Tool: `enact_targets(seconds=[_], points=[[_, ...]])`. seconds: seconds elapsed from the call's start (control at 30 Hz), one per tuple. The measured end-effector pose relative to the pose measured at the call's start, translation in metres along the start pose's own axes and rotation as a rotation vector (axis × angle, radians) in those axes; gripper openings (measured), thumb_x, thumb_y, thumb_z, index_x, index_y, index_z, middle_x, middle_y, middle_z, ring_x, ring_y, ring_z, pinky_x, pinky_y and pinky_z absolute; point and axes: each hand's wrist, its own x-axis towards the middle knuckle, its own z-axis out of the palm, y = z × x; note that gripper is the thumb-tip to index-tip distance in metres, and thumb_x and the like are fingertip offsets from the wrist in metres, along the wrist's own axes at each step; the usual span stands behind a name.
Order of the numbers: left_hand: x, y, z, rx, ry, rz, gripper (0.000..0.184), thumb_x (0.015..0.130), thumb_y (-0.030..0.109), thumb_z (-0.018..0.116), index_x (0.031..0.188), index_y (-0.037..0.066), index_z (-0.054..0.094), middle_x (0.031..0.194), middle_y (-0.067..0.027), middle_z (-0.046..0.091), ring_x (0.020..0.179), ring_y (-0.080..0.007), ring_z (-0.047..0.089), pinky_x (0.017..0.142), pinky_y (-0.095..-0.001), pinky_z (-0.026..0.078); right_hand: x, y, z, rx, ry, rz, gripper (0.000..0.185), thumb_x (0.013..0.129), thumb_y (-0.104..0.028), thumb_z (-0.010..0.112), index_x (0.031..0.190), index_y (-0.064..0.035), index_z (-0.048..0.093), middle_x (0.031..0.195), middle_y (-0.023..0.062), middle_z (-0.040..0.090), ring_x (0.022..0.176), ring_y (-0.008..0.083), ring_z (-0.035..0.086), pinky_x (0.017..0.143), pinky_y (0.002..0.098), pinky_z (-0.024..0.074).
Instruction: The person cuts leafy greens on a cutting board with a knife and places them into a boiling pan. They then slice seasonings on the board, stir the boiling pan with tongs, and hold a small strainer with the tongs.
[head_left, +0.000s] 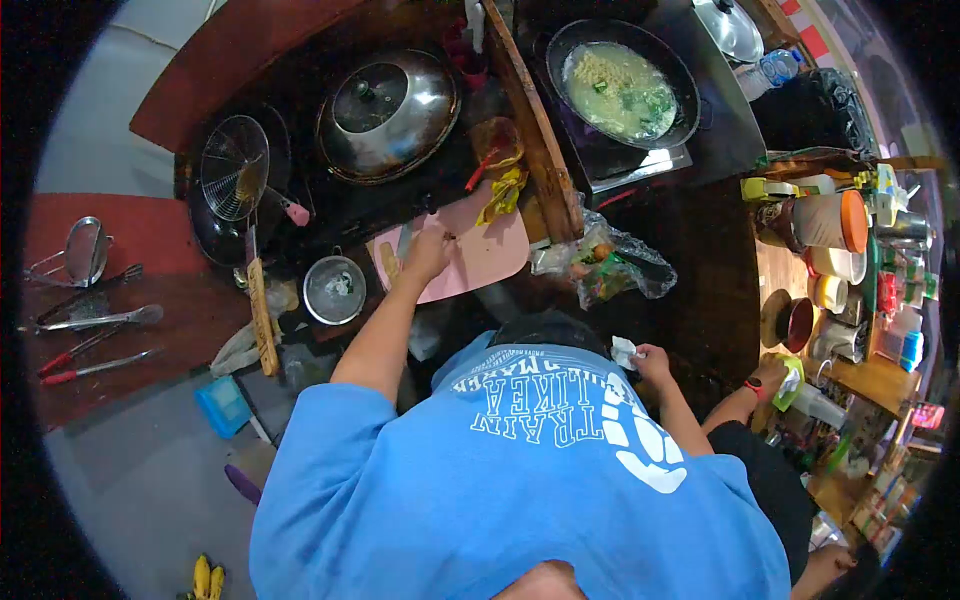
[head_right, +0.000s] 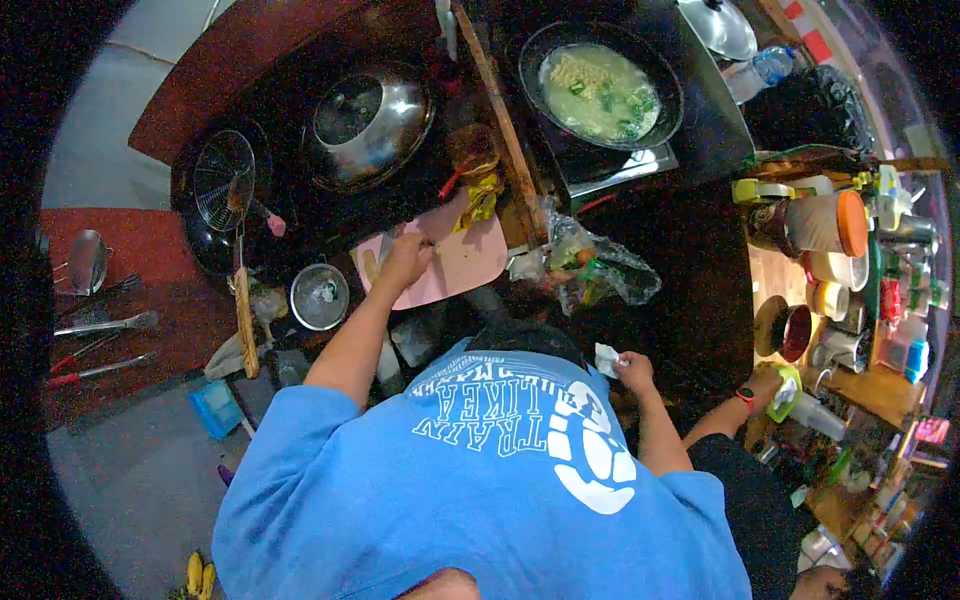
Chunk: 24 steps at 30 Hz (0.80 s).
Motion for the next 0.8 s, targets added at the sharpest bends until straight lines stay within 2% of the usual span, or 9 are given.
enact_targets(seconds=[0.07, 0.2, 0.5, 0.57, 0.7, 0.77, 0.8], points=[[-0.002, 0.002, 0.004, 0.087, 0.013, -0.012, 0.021, 0.083, 0.016, 0.063, 0.094, 0.000, 0.069, 0.097, -0.0250, 0.069, 0.091, -0.0423, 0.067, 0.085, -0.0507, 0.053, 0.003, 0.007, 0.000, -0.006, -0.003, -0.054, 0.026, 0.071, -0.030, 0.082, 0.090, -0.0126, 0.075, 0.088, 0.0131, 0.074, 0.082, 0.0310, 0.071, 0.075, 0.0395, 0.0547], [0.004, 0.009, 0.014, -0.034, -0.001, -0.109, 0.019, 0.082, 0.015, 0.062, 0.092, 0.000, 0.069, 0.097, -0.0256, 0.069, 0.090, -0.0427, 0.067, 0.084, -0.0512, 0.053, -0.004, 0.001, -0.008, -0.017, -0.010, 0.001, 0.025, 0.072, -0.029, 0.082, 0.089, -0.0120, 0.075, 0.087, 0.0116, 0.075, 0.081, 0.0291, 0.072, 0.075, 0.0390, 0.0551], [0.014, 0.013, 0.024, 0.193, -0.052, -0.158, 0.018, 0.082, 0.015, 0.062, 0.086, -0.001, 0.071, 0.087, -0.0285, 0.069, 0.083, -0.0446, 0.069, 0.078, -0.0540, 0.055, -0.002, 0.016, 0.005, 0.035, -0.002, -0.003, 0.024, 0.072, -0.026, 0.082, 0.090, -0.0103, 0.075, 0.086, 0.0120, 0.075, 0.081, 0.0255, 0.072, 0.076, 0.0370, 0.0551], [0.016, 0.008, 0.024, 0.112, -0.055, -0.165, 0.020, 0.080, 0.016, 0.066, 0.082, -0.002, 0.072, 0.084, -0.0275, 0.069, 0.082, -0.0433, 0.070, 0.077, -0.0510, 0.056, -0.008, 0.007, 0.001, 0.085, -0.014, 0.028, 0.015, 0.077, -0.013, 0.077, 0.091, -0.0075, 0.075, 0.083, 0.0084, 0.074, 0.076, 0.0183, 0.070, 0.073, 0.0342, 0.0547], [0.003, -0.004, 0.018, -0.076, -0.042, -0.146, 0.023, 0.077, 0.019, 0.070, 0.080, -0.004, 0.073, 0.081, -0.0271, 0.069, 0.079, -0.0406, 0.071, 0.073, -0.0461, 0.058, -0.009, 0.002, 0.004, 0.121, 0.000, 0.050, 0.016, 0.076, -0.013, 0.078, 0.091, -0.0074, 0.076, 0.083, 0.0080, 0.074, 0.076, 0.0182, 0.069, 0.072, 0.0347, 0.0551], [0.002, -0.011, 0.022, -0.233, -0.054, -0.351, 0.025, 0.075, 0.021, 0.075, 0.081, -0.004, 0.073, 0.076, -0.0222, 0.071, 0.072, -0.0297, 0.073, 0.066, -0.0379, 0.057, -0.008, 0.005, 0.006, 0.142, 0.012, 0.058, 0.016, 0.076, -0.012, 0.078, 0.091, -0.0073, 0.076, 0.083, 0.0082, 0.073, 0.076, 0.0176, 0.069, 0.072, 0.0347, 0.0552], [0.001, -0.015, 0.023, -0.230, -0.053, -0.347, 0.025, 0.075, 0.021, 0.075, 0.081, -0.004, 0.073, 0.076, -0.0222, 0.071, 0.072, -0.0297, 0.073, 0.066, -0.0379, 0.057, -0.006, 0.006, 0.007, 0.146, 0.013, 0.057, 0.016, 0.076, -0.012, 0.078, 0.091, -0.0073, 0.076, 0.083, 0.0082, 0.073, 0.076, 0.0176, 0.069, 0.072, 0.0347, 0.0552]])
